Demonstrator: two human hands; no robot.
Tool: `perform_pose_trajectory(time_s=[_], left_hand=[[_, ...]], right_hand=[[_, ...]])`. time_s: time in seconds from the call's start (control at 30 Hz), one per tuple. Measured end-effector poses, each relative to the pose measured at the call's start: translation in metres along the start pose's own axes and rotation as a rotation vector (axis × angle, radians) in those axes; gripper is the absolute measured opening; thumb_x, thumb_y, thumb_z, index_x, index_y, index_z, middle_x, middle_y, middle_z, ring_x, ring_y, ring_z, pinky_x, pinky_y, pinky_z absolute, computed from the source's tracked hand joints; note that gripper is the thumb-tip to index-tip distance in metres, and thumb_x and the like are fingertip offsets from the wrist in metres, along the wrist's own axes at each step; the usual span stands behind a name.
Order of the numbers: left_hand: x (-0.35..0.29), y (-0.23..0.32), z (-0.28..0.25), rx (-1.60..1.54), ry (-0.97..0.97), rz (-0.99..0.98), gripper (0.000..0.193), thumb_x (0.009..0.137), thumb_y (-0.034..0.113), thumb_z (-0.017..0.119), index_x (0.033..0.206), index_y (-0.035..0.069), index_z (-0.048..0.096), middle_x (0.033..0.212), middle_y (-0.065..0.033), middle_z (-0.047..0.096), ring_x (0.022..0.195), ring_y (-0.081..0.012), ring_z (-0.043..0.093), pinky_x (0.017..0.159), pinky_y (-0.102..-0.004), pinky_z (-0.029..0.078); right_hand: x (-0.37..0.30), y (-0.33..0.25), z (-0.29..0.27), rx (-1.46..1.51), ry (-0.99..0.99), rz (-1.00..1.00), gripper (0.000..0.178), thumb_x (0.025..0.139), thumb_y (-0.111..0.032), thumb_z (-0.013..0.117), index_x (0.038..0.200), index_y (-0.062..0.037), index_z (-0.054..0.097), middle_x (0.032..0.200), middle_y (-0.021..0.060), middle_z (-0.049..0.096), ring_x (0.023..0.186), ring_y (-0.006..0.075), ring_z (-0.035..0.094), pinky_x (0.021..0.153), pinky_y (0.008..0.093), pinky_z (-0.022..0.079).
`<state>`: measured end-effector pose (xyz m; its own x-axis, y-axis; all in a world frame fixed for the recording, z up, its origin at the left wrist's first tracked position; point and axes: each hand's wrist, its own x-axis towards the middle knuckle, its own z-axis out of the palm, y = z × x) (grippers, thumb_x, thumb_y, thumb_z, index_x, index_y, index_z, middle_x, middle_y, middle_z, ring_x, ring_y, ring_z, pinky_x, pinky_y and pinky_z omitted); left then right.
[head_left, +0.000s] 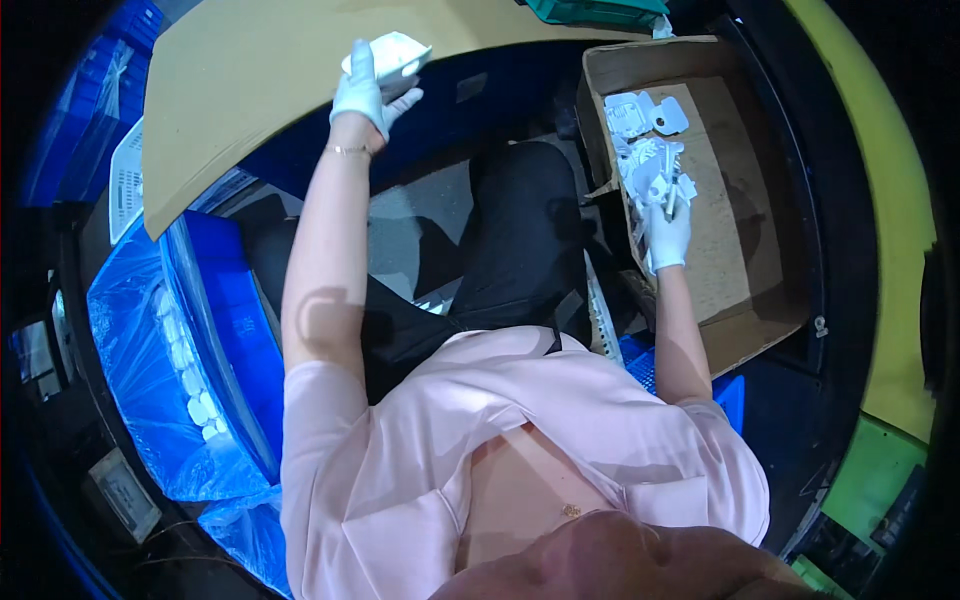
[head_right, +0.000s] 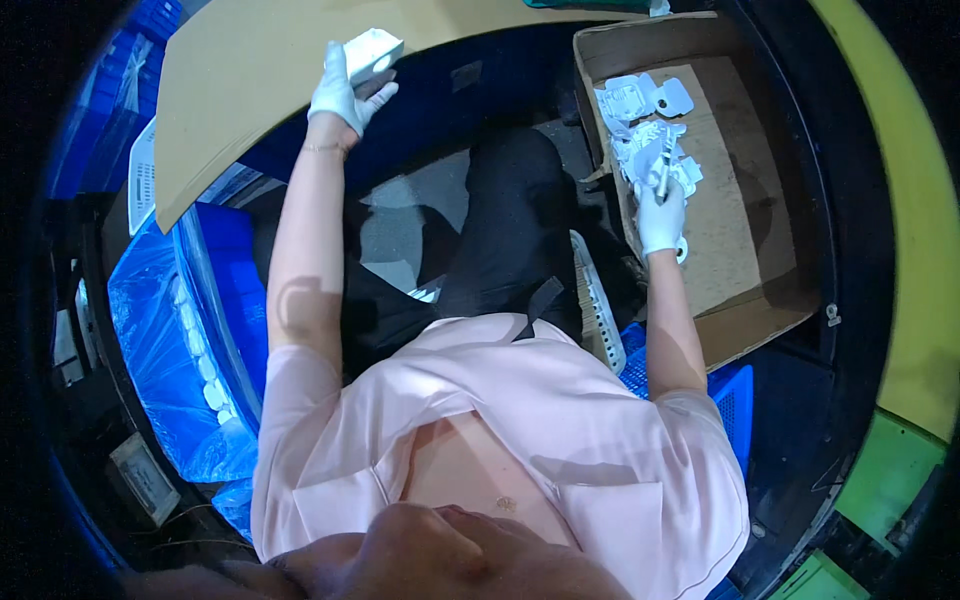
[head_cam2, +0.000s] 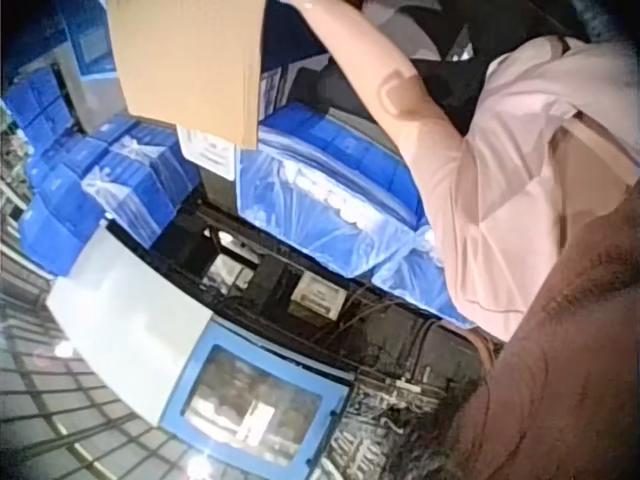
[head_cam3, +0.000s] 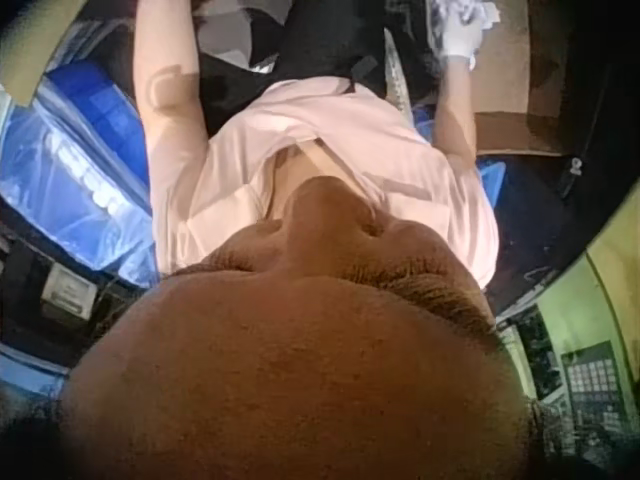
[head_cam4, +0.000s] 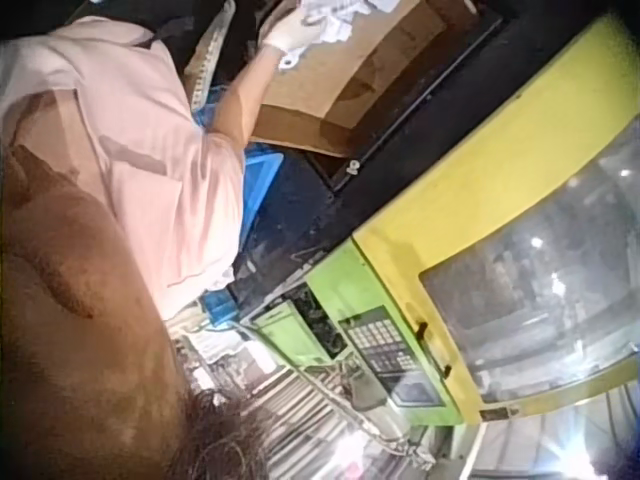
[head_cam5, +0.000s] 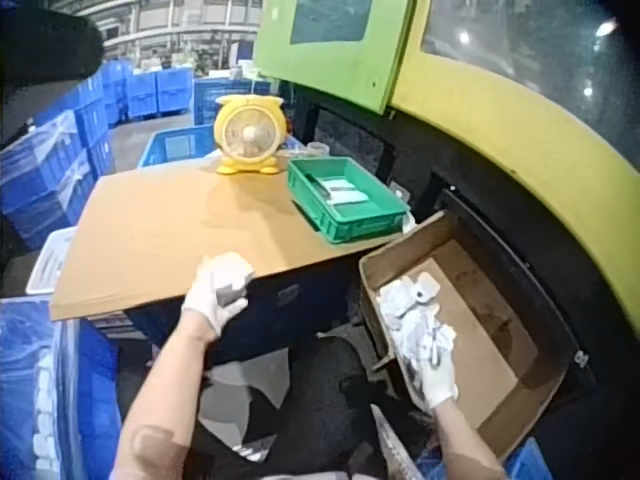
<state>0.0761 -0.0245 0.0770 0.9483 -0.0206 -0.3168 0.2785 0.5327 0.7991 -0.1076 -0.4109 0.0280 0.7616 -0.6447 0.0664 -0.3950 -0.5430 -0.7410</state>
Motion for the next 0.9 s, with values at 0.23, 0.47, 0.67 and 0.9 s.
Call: perform_pose_trajectory(time_s=[0.23, 0.47, 0.67, 0.9], left_hand=[[0.006, -0.037, 0.0, 0.41, 0.184, 0.078, 0.09, 0.09, 0.029, 0.063, 0.149, 0.012, -0.003, 0.121, -0.0215, 0.051, 0.083, -0.021, 0.063, 0.063, -0.0277, 0.054], [0.001, -0.077, -0.004, 0.735, 0.091, 0.387, 0.088, 0.088, 0.017, 0.066, 0.148, 0.007, 0.003, 0.098, -0.011, 0.061, 0.078, -0.0139, 0.061, 0.066, -0.0238, 0.052], [-0.054, -0.15, -0.062, 1.081, -0.206, 0.056, 0.055, 0.086, 0.032, 0.066, 0.132, 0.008, 0.049, 0.109, -0.0121, 0.065, 0.102, -0.023, 0.062, 0.093, -0.0337, 0.046], [-0.072, -0.141, -0.045, 1.289, -0.46, -0.036, 0.046, 0.086, 0.035, 0.063, 0.122, 0.008, 0.059, 0.108, -0.015, 0.067, 0.1, -0.0305, 0.063, 0.091, -0.0355, 0.049]], right_hand=[[0.057, 0.142, -0.017, -0.079, 0.16, 0.259, 0.027, 0.077, -0.02, 0.065, 0.092, 0.0021, 0.063, 0.077, 0.0147, 0.067, 0.067, 0.0243, 0.064, 0.065, 0.0389, 0.05], [0.043, 0.127, 0.03, -0.533, -0.089, 0.193, 0.042, 0.071, -0.027, 0.072, 0.102, -0.0001, 0.062, 0.1, 0.0227, 0.066, 0.093, 0.0377, 0.064, 0.083, 0.044, 0.049], [0.043, 0.097, 0.034, -0.719, -0.12, 0.157, 0.035, 0.077, -0.02, 0.064, 0.107, -0.0026, 0.061, 0.103, 0.0252, 0.065, 0.098, 0.0412, 0.062, 0.086, 0.0465, 0.047], [0.049, 0.107, 0.002, -0.441, 0.268, 0.129, 0.038, 0.072, -0.024, 0.062, 0.102, -0.0001, 0.062, 0.097, 0.0245, 0.066, 0.094, 0.0405, 0.063, 0.084, 0.0443, 0.048]])
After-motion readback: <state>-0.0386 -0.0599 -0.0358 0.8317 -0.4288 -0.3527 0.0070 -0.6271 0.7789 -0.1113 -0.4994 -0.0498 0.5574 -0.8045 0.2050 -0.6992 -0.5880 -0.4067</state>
